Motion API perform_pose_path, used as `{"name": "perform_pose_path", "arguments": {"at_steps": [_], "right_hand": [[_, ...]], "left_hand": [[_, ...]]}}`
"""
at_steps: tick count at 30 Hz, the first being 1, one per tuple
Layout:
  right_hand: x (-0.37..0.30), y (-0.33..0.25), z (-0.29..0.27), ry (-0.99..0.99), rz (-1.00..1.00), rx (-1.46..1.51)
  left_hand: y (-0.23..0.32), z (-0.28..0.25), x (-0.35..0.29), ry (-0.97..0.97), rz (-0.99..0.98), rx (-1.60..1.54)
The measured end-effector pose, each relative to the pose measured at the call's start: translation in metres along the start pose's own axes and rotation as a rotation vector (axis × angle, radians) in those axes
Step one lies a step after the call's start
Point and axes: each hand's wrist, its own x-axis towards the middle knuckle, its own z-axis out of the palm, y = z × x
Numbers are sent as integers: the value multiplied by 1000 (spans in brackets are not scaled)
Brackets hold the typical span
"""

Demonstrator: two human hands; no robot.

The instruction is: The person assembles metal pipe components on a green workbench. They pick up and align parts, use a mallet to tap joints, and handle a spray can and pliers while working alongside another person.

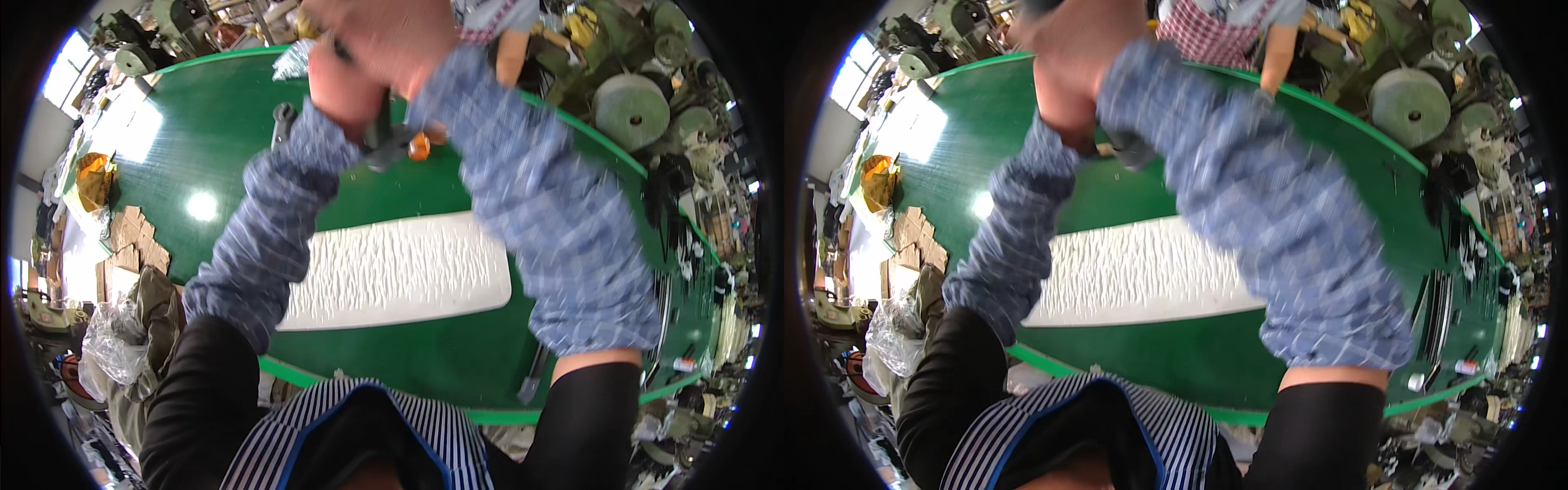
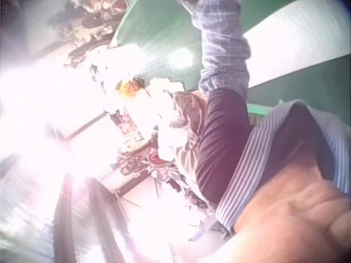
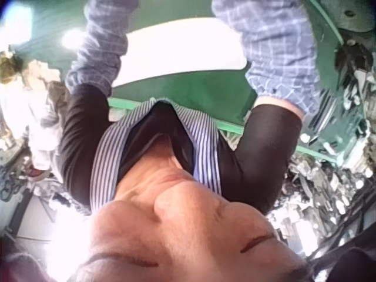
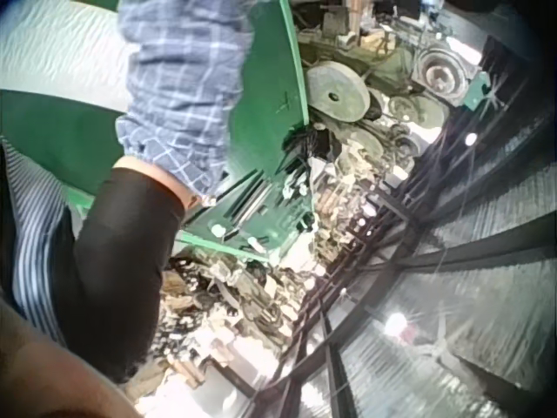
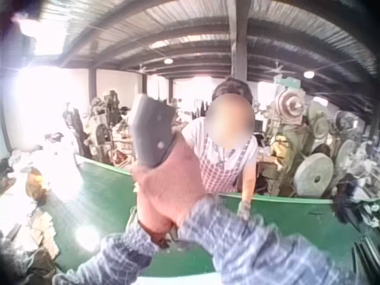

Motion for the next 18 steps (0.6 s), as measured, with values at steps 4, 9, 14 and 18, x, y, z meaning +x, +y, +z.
{"name": "perform_pose_path", "arguments": {"at_steps": [4,9,14,18], "right_hand": [[6,2,12,-52,3,-137],[4,-18,14,-32,-72,-217],[4,-11,13,-75,198,94],[-6,0,27,-19,-67,-183]], "left_hand": [[-3,3,14,201,409,252],[9,10,1,179,218,-3],[13,7,-6,-32,32,-570],[5,13,-10,333,152,-277]]}}
